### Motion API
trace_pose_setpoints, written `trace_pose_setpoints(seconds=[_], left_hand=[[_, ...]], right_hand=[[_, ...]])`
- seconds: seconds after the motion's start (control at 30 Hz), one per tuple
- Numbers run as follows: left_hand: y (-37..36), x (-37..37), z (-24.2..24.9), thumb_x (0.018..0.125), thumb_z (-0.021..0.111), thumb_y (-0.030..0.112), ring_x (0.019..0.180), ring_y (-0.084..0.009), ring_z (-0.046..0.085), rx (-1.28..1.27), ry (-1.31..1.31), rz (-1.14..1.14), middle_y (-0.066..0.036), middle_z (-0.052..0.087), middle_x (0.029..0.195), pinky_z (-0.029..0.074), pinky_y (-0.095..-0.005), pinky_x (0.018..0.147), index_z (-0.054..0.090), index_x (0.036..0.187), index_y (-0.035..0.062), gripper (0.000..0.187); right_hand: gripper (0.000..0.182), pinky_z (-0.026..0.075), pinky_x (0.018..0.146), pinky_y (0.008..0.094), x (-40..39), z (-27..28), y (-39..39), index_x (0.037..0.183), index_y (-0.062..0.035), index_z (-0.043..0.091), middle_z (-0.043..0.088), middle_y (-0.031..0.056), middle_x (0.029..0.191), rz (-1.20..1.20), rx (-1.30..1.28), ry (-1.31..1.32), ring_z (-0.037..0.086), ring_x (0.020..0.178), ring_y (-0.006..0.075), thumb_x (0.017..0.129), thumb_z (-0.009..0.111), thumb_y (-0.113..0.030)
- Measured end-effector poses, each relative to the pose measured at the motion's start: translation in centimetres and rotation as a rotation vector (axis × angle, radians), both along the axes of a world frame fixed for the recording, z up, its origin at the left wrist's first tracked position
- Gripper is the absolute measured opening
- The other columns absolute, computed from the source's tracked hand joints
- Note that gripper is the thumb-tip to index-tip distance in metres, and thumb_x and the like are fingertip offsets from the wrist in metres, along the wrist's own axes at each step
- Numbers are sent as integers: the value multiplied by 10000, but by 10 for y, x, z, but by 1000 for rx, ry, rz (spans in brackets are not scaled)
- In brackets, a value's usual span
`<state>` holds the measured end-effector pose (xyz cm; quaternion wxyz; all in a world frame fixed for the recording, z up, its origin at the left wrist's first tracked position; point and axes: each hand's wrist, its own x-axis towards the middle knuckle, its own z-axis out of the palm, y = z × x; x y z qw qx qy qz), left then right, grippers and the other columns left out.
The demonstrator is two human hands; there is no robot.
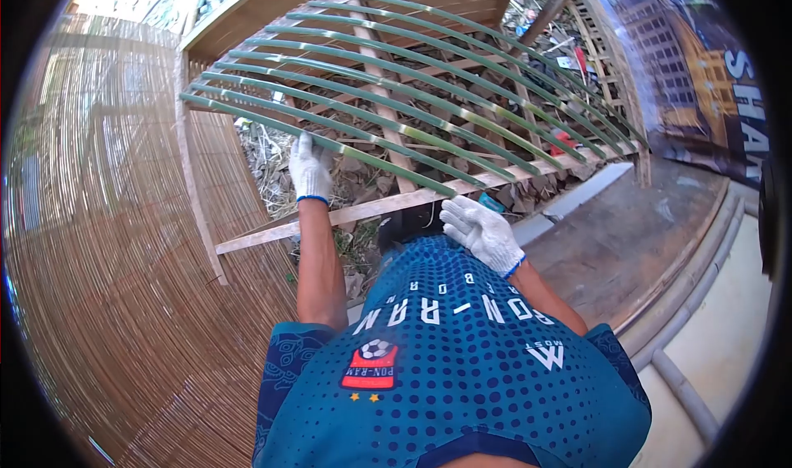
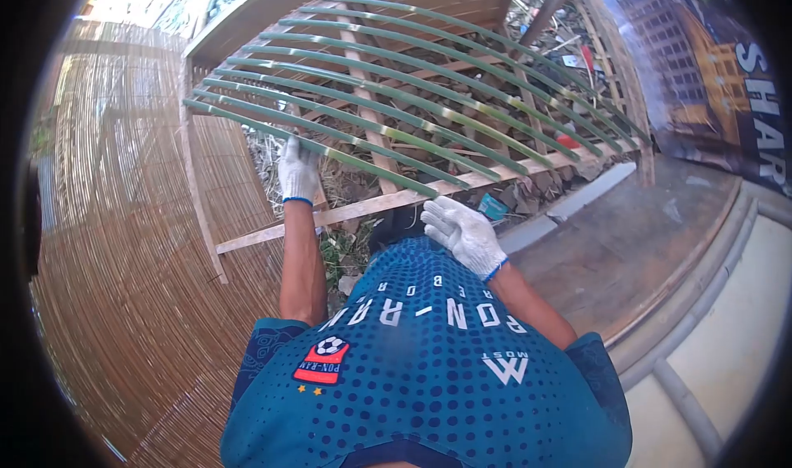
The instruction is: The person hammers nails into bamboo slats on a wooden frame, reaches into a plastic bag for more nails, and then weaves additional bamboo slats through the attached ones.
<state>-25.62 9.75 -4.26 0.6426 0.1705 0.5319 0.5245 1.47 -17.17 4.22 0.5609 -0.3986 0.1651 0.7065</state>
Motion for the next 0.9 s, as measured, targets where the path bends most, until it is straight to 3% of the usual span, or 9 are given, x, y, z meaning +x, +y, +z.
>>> trace_pose_setpoints(seconds=[0.2,0.57,0.7,0.8,0.9], left_hand=[[3,-7,-11,1032,665,228,955,-231,664,18,-29,-23,-60,676,1019,580,-422,875,614,1154,104,182],[6,-9,-14,1024,671,201,948,-226,672,60,-47,7,-57,673,1017,586,-428,856,614,1188,110,197],[9,-13,-19,1053,630,246,1074,-254,674,60,-7,-40,-92,692,1158,573,-409,923,624,1216,75,236],[7,-11,-12,1050,634,240,1057,-256,676,33,-22,-23,-85,690,1142,570,-413,929,624,1216,75,234],[8,-13,-15,1016,678,207,971,-245,676,63,-36,-24,-69,678,1025,590,-432,877,619,1164,104,190]], right_hand=[[490,518,1077,507,-1,-2,-2,1506,22,456,554,222,1471,0,15,3,591,1317,370,1038,531,-99],[569,473,1127,503,2,-1,-2,1583,18,329,436,231,1582,38,139,78,514,1405,380,1044,486,-77],[582,477,1120,501,0,3,-3,1589,13,315,422,229,1591,26,187,96,514,1404,379,1046,498,-87],[566,494,1102,495,1,0,-3,1567,18,359,461,226,1562,12,136,101,541,1376,373,1040,527,-101],[505,544,1038,461,6,-6,-8,1520,17,438,558,215,1480,0,109,17,619,1289,341,1052,554,-132]])
